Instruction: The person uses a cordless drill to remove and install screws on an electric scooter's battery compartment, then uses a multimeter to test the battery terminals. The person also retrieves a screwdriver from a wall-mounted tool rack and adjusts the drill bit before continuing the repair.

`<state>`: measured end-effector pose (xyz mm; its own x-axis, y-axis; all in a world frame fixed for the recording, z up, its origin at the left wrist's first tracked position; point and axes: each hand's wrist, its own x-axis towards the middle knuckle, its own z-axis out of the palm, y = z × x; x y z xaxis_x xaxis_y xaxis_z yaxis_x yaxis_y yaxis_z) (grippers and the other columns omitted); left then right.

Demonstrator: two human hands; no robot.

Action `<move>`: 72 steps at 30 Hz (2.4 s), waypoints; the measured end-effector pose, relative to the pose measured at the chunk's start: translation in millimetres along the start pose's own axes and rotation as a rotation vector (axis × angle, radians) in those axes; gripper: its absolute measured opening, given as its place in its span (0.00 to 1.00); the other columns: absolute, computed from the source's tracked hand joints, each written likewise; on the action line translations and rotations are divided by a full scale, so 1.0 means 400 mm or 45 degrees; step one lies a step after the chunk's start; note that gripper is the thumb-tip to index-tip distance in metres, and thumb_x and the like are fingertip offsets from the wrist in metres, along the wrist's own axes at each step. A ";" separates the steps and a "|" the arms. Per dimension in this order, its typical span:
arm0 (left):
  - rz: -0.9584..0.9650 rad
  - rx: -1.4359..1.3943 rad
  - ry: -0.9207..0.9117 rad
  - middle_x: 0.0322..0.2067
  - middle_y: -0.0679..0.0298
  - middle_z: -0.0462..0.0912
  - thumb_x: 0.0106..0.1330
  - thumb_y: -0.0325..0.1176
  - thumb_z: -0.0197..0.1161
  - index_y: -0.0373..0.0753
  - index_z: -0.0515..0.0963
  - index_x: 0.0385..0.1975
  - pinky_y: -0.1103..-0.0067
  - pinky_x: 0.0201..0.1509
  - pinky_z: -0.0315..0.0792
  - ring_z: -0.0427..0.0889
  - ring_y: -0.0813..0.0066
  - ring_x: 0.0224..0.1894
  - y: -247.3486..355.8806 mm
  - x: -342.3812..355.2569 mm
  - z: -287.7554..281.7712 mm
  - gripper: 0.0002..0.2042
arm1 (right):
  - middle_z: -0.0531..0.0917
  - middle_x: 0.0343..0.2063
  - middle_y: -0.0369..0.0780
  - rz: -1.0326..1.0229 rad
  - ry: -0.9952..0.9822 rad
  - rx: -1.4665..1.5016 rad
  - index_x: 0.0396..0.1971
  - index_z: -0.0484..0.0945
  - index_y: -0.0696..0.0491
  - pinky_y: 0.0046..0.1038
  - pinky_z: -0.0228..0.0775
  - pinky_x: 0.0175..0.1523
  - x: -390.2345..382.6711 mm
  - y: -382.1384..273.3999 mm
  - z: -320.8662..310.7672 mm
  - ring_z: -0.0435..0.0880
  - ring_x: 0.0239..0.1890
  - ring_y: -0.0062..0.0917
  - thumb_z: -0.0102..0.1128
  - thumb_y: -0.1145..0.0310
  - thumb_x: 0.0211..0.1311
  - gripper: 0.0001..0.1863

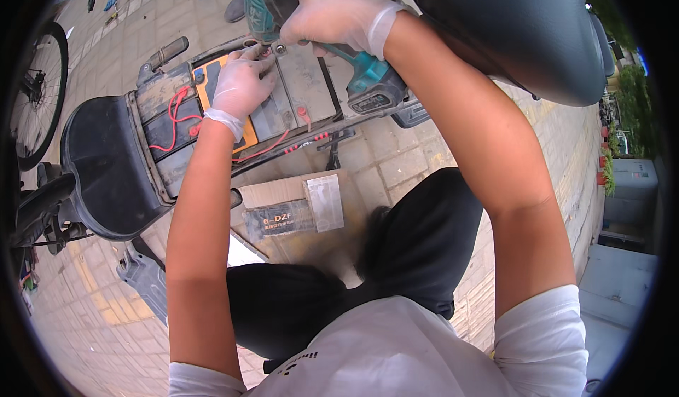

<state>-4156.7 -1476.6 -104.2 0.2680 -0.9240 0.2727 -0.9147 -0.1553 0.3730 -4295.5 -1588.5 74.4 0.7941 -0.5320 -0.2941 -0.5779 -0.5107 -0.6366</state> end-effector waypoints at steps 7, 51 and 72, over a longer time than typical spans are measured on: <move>0.065 -0.052 0.107 0.56 0.59 0.82 0.60 0.38 0.64 0.44 0.85 0.48 0.67 0.61 0.72 0.77 0.55 0.55 -0.007 0.001 -0.006 0.17 | 0.80 0.19 0.41 -0.002 0.015 -0.020 0.19 0.80 0.63 0.27 0.75 0.29 -0.005 -0.006 -0.009 0.81 0.21 0.26 0.66 0.66 0.43 0.13; 0.012 -0.443 -0.808 0.42 0.54 0.87 0.57 0.38 0.68 0.35 0.83 0.46 0.73 0.55 0.74 0.84 0.59 0.47 0.069 -0.001 -0.074 0.19 | 0.82 0.27 0.36 0.193 0.161 0.468 0.48 0.79 0.61 0.26 0.73 0.34 -0.386 0.171 0.132 0.77 0.25 0.17 0.65 0.67 0.56 0.21; -0.034 -0.152 -0.709 0.42 0.55 0.86 0.63 0.33 0.55 0.47 0.85 0.44 0.66 0.50 0.77 0.84 0.53 0.47 0.106 -0.016 -0.059 0.14 | 0.83 0.28 0.44 -0.061 -0.163 0.005 0.42 0.78 0.68 0.31 0.74 0.45 -0.269 0.100 0.048 0.79 0.33 0.26 0.61 0.70 0.49 0.21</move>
<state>-4189.8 -1469.0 -69.2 0.0613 -0.9702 -0.2346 -0.8608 -0.1704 0.4796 -4400.3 -1538.7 66.9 0.8386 -0.4160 -0.3518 -0.5380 -0.5308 -0.6548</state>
